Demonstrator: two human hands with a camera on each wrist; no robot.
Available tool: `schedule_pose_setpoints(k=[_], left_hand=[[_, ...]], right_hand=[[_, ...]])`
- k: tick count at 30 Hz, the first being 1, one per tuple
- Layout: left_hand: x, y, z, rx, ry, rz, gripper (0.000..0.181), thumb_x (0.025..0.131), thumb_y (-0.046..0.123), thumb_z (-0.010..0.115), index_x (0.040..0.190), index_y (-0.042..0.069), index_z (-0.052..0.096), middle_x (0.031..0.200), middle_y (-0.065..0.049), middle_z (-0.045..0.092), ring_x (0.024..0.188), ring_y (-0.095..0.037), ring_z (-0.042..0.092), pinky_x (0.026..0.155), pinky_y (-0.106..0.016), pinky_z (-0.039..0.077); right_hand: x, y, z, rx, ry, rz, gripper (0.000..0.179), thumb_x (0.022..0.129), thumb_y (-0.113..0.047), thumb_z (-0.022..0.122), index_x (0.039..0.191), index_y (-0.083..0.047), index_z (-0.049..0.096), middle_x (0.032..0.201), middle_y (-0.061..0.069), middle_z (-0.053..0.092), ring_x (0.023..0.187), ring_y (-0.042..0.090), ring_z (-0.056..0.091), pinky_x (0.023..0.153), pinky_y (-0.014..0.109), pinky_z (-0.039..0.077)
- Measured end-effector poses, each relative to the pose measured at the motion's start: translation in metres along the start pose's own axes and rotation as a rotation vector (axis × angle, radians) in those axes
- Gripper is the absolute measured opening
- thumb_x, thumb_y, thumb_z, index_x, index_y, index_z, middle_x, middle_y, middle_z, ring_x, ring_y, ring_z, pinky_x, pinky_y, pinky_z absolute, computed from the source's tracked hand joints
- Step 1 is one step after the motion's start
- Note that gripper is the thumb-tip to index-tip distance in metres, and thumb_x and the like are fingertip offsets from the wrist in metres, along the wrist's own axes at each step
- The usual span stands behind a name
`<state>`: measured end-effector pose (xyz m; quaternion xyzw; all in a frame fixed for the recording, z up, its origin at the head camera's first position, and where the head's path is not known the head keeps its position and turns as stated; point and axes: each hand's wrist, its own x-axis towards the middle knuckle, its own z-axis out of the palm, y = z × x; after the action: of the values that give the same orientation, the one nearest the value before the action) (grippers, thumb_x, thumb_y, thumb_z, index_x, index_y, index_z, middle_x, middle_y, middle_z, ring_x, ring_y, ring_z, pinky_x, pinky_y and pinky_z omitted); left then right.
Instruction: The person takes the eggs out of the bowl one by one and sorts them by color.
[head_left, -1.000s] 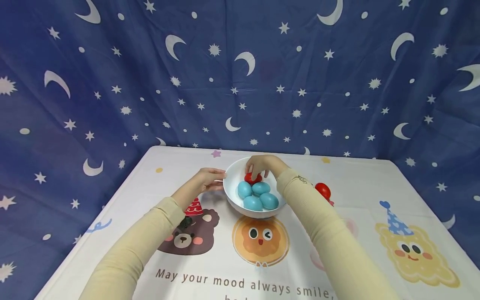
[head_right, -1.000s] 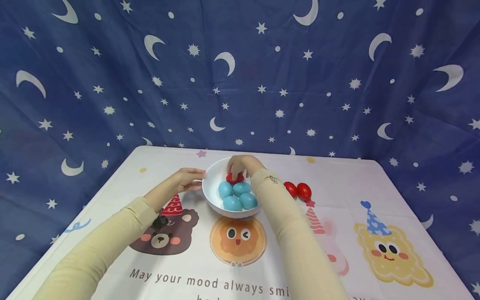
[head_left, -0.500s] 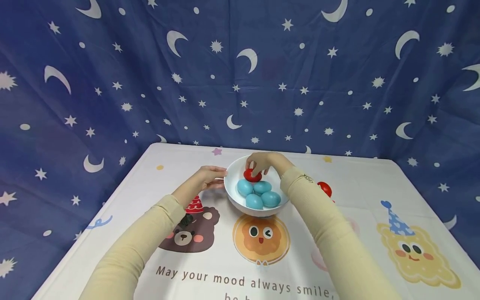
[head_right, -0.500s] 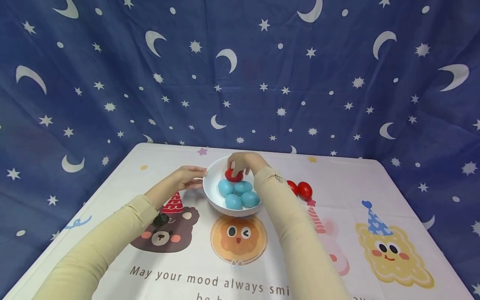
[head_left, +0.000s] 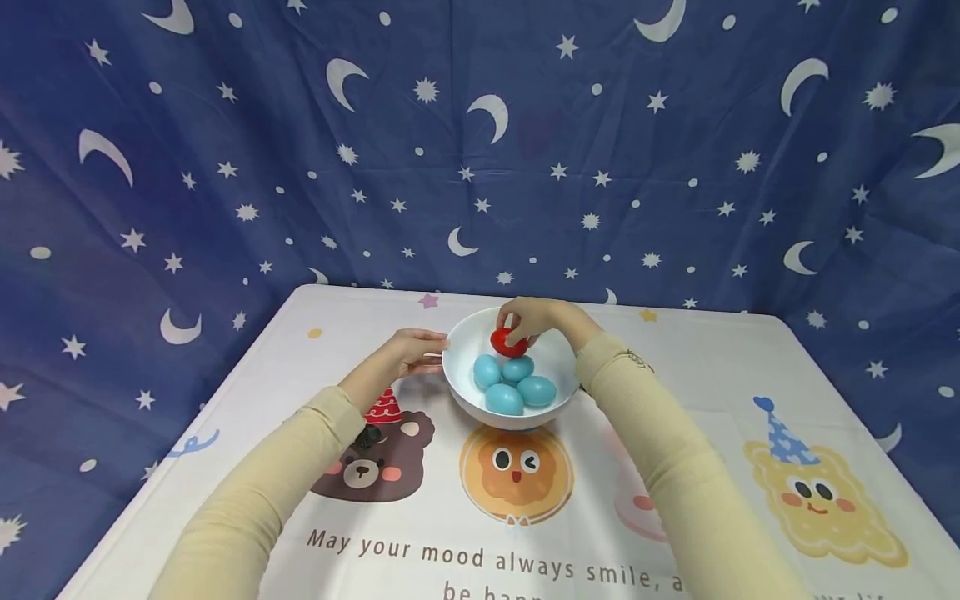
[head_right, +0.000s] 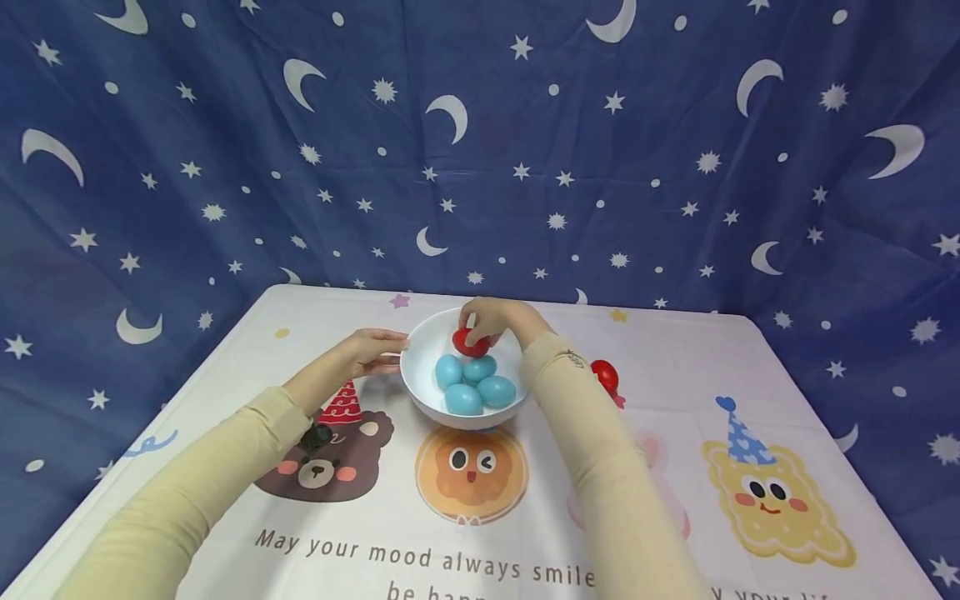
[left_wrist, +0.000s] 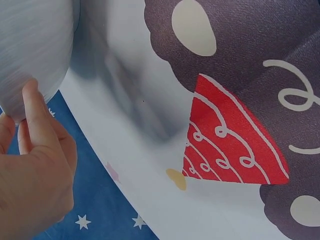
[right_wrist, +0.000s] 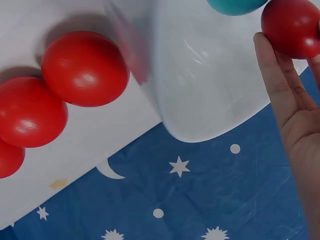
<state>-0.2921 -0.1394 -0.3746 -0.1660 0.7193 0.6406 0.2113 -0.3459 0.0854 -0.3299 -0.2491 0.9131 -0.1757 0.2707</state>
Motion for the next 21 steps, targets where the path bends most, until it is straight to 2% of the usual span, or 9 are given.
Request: schedule_pose_setpoints(k=[6, 10, 14, 21], left_hand=[[0.001, -0.001, 0.002, 0.01, 0.008, 0.005, 0.041, 0.092, 0.011, 0.061, 0.132, 0.006, 0.053, 0.102, -0.01, 0.064, 0.063, -0.009, 0.065, 0.07, -0.023, 0.062], [0.002, -0.001, 0.003, 0.0, 0.01, 0.021, 0.041, 0.092, 0.011, 0.061, 0.132, 0.005, 0.053, 0.091, -0.006, 0.063, 0.063, -0.008, 0.064, 0.069, -0.023, 0.062], [0.001, -0.001, 0.003, -0.001, 0.009, 0.029, 0.042, 0.092, 0.012, 0.061, 0.133, 0.006, 0.052, 0.087, -0.005, 0.063, 0.064, -0.008, 0.064, 0.071, -0.024, 0.062], [0.0, -0.003, 0.004, -0.001, 0.009, 0.018, 0.041, 0.093, 0.013, 0.06, 0.133, 0.006, 0.052, 0.083, -0.003, 0.061, 0.062, -0.007, 0.064, 0.067, -0.022, 0.062]], right_hand=[[-0.007, 0.006, 0.0, 0.034, 0.021, -0.074, 0.034, 0.088, -0.013, 0.064, 0.12, -0.006, 0.055, 0.123, 0.02, 0.055, 0.1, 0.028, 0.061, 0.084, 0.032, 0.061], [-0.014, 0.005, -0.001, 0.035, 0.062, -0.091, 0.034, 0.088, -0.013, 0.065, 0.119, -0.005, 0.055, 0.121, 0.021, 0.057, 0.097, 0.028, 0.062, 0.083, 0.032, 0.062], [-0.023, 0.007, -0.001, 0.041, 0.126, -0.105, 0.036, 0.087, -0.013, 0.066, 0.12, -0.003, 0.056, 0.117, 0.021, 0.059, 0.092, 0.027, 0.064, 0.08, 0.032, 0.062], [-0.047, 0.024, 0.0, 0.114, 0.245, -0.078, 0.04, 0.086, -0.015, 0.068, 0.121, -0.002, 0.055, 0.116, 0.021, 0.06, 0.098, 0.03, 0.06, 0.078, 0.032, 0.063]])
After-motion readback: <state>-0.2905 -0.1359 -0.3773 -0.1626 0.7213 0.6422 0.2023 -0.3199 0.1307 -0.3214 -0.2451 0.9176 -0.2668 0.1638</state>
